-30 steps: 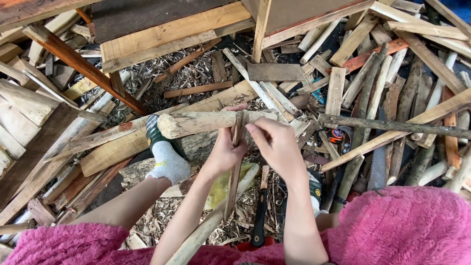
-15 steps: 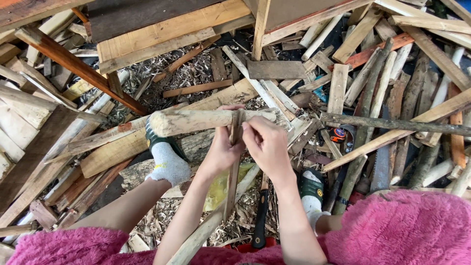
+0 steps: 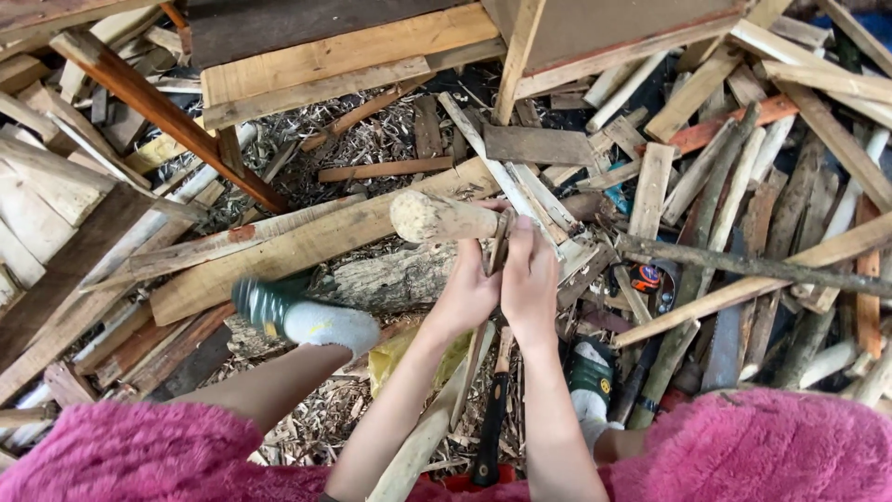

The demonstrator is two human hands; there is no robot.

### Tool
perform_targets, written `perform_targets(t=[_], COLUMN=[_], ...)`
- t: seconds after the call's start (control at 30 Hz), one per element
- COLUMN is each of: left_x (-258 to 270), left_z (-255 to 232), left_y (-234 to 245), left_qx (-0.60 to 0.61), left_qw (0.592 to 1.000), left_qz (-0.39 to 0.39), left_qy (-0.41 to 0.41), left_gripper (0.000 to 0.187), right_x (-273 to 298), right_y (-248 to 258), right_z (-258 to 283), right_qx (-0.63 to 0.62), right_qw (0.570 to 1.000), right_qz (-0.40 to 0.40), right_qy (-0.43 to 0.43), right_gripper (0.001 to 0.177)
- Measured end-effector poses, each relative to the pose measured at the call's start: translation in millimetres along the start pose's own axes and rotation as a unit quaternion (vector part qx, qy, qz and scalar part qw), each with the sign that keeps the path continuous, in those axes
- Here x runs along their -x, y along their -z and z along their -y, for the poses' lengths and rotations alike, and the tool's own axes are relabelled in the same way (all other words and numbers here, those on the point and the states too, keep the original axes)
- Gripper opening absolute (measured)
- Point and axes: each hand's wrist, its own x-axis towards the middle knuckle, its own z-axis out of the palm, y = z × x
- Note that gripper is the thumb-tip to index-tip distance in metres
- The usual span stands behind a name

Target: Assembling wooden components using a hammer and manual fitting

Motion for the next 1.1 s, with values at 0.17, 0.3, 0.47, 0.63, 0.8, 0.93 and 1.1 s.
perform_targets(t=[0.17, 0.3, 0.47, 0.63, 0.8, 0.93, 1.1], left_x=[-1.0, -2.1, 0.9, 1.8, -1.6, -2.7, 3.9], left_z=[-7.7, -8.9, -8.9, 4.7, 11.2, -18.8, -4.3], left_y=[2.5, 4.8, 1.7, 12.5, 19.1, 24.9, 34.1], left_qx=[0.036, 0.054, 0.047, 0.047, 0.078, 0.097, 0.020], left_qw=[0.999, 0.997, 0.994, 0.995, 0.992, 0.988, 0.993], left_qz=[-0.023, -0.045, -0.056, -0.080, -0.090, -0.091, -0.071], left_qy=[0.021, 0.025, 0.085, 0.044, 0.040, 0.079, 0.093], left_gripper=[0.086, 0.083, 0.079, 0.083, 0.080, 0.076, 0.077], right_x=[0.7, -9.5, 1.8, -10.9, -1.6, -30.6, -38.3], right_y=[-10.5, -18.8, -13.1, -32.9, -39.9, -33.1, -2.1], right_z=[3.9, -18.7, 2.4, -27.7, 11.2, -34.1, -10.9], right_qx=[-0.039, -0.056, 0.009, 0.018, 0.081, 0.245, 0.256], right_qw=[0.999, 0.997, 0.997, 0.986, 0.968, 0.881, 0.877], right_qz=[0.023, 0.003, -0.033, -0.085, -0.105, -0.211, 0.029], right_qy=[0.012, 0.058, 0.068, 0.139, 0.214, 0.345, 0.405], right_gripper=[0.083, 0.067, 0.062, 0.056, 0.061, 0.038, 0.039])
